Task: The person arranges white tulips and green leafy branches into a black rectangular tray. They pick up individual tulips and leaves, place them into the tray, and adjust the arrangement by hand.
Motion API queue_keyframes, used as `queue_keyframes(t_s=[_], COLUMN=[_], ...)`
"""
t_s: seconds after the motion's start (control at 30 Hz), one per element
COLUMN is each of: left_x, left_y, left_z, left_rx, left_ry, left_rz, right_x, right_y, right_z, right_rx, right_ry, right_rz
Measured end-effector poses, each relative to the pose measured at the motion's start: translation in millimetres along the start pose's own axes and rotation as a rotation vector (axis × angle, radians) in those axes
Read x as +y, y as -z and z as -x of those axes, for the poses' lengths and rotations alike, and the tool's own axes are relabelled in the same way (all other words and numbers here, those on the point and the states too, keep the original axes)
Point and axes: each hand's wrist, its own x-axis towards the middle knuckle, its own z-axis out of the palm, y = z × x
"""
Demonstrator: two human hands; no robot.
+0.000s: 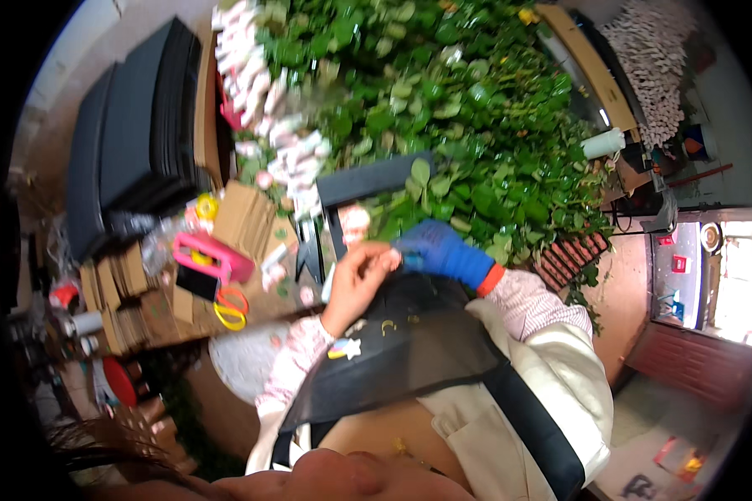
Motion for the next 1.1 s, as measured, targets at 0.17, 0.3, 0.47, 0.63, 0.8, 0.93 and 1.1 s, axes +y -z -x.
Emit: queue_keyframes(t_s=[0.17, 0.3, 0.47, 0.63, 0.8, 0.93, 1.1], left_x=[-8.6, -5.2, -6.1, 25.1, 2.2, -139.2, -121.4], left_y=[1.1, 13.6, 23.7, 26.9, 84.7, 165.7, 135.5], left_z=[-6.5, -17.8, -28.1, -0.2, 51.2, 140.1, 156.5], left_rx=[0.033, 0.002, -0.01, 0.148, 0.61, 0.428, 0.404], left_ry=[-0.174, 0.393, 0.528, 0.285, 0.243, 0.481, 0.626], left_rz=[-0.298, 0.365, 0.438, 0.273, -0.121, -0.922, -0.892], right_x=[13.5, 6.5, 5.5, 3.2, -8.0, 26.2, 96.8], right_y=[-4.6, -2.3, -8.7, 8.9, 101.7, 166.1, 225.3], right_z=[-2.5, 0.2, 8.4, 1.6, -46.4, -118.8, -224.1], right_rx=[-0.039, 0.043, 0.037, -0.193, -0.026, 0.24, 0.326], right_ry=[0.053, 0.056, 0.067, -0.046, 0.069, 0.195, 0.203], right_rz=[-0.06, -0.086, -0.001, -0.088, 0.004, 0.077, 0.403])
